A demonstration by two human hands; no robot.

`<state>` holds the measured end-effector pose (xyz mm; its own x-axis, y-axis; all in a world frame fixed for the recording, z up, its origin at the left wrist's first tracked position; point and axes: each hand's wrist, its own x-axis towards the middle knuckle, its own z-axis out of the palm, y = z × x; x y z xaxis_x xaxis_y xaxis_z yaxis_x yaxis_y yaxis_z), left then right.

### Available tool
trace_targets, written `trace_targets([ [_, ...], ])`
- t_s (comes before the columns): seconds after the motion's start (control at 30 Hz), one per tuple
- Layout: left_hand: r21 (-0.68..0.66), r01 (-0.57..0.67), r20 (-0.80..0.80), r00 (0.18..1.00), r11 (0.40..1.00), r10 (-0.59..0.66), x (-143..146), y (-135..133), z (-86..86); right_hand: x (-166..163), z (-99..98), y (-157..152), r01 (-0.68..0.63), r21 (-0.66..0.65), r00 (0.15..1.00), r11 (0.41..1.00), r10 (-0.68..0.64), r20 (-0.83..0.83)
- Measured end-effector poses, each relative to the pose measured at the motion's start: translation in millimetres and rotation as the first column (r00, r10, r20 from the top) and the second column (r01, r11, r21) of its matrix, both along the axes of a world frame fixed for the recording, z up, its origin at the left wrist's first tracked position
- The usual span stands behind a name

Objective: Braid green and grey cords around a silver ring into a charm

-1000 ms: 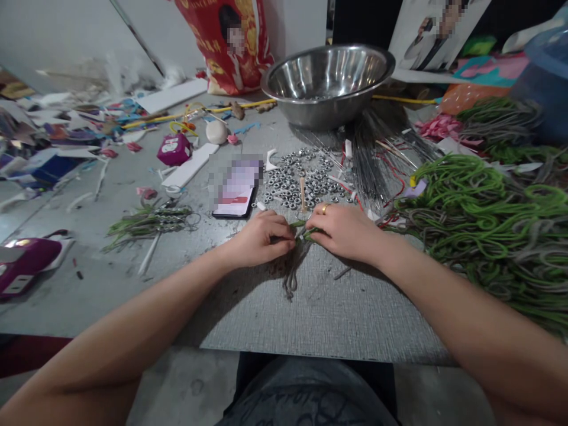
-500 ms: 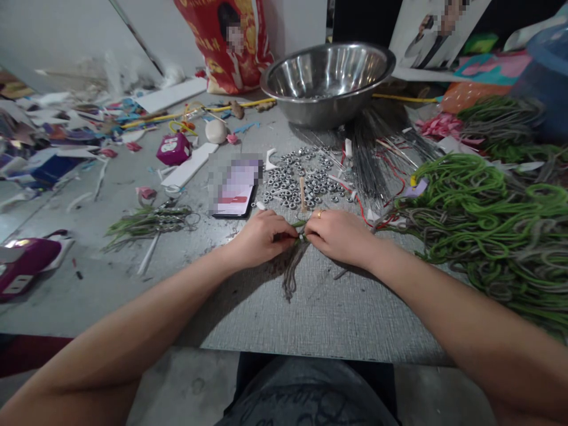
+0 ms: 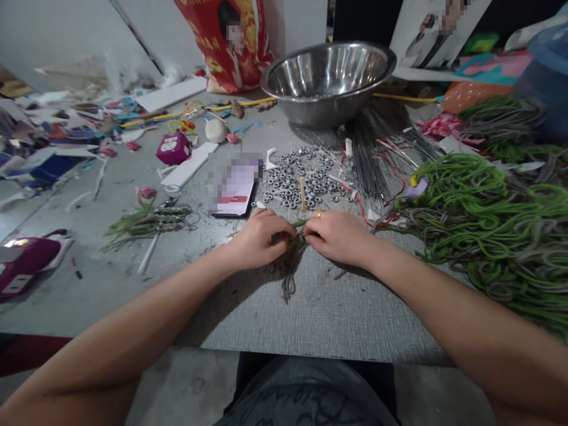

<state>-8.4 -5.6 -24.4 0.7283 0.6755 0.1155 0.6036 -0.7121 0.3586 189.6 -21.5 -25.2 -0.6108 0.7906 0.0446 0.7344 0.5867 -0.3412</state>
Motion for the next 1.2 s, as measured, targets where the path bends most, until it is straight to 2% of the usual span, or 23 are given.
trace_targets([
  [0.17, 0.006, -0.009, -0.039, 0.999, 1.000, 0.009, 2, -4, 5.0, -1, 1.4, -2, -0.008, 0.028, 0.998, 1.000, 0.010, -0.058],
  [0.3, 0.069, -0.020, -0.073, 0.997, 0.997, 0.025, 3, -4, 2.2, 8, 13.4, 0, 0.034, 0.072, 0.998, 0.997, -0.038, 0.055],
  [0.43, 0.078, -0.014, -0.080, 0.997, 0.997, 0.020, 1, -3, 0.1, 22, 23.8, 6, 0.040, -0.072, 0.978, 0.997, -0.024, 0.205],
  [0.57, 0.093, -0.001, -0.060, 0.998, 0.996, 0.006, 0, -2, 0.4, 25, 23.5, 8, -0.021, -0.127, 0.970, 0.992, 0.051, 0.237],
  [0.7, 0.092, 0.011, -0.081, 0.997, 0.996, -0.004, -2, 0, 2.4, 22, 22.9, 5, -0.063, -0.155, 0.963, 0.986, 0.101, 0.250],
  [1.07, 0.109, 0.049, -0.122, 0.992, 0.993, -0.036, -5, -2, 8.6, 21, 24.3, 3, 0.010, -0.155, 0.939, 0.988, 0.044, 0.340],
  [1.2, 0.051, 0.096, -0.134, 0.987, 0.994, -0.089, -5, -1, 9.9, 20, 26.7, 2, 0.000, -0.156, 0.939, 0.988, 0.053, 0.339],
])
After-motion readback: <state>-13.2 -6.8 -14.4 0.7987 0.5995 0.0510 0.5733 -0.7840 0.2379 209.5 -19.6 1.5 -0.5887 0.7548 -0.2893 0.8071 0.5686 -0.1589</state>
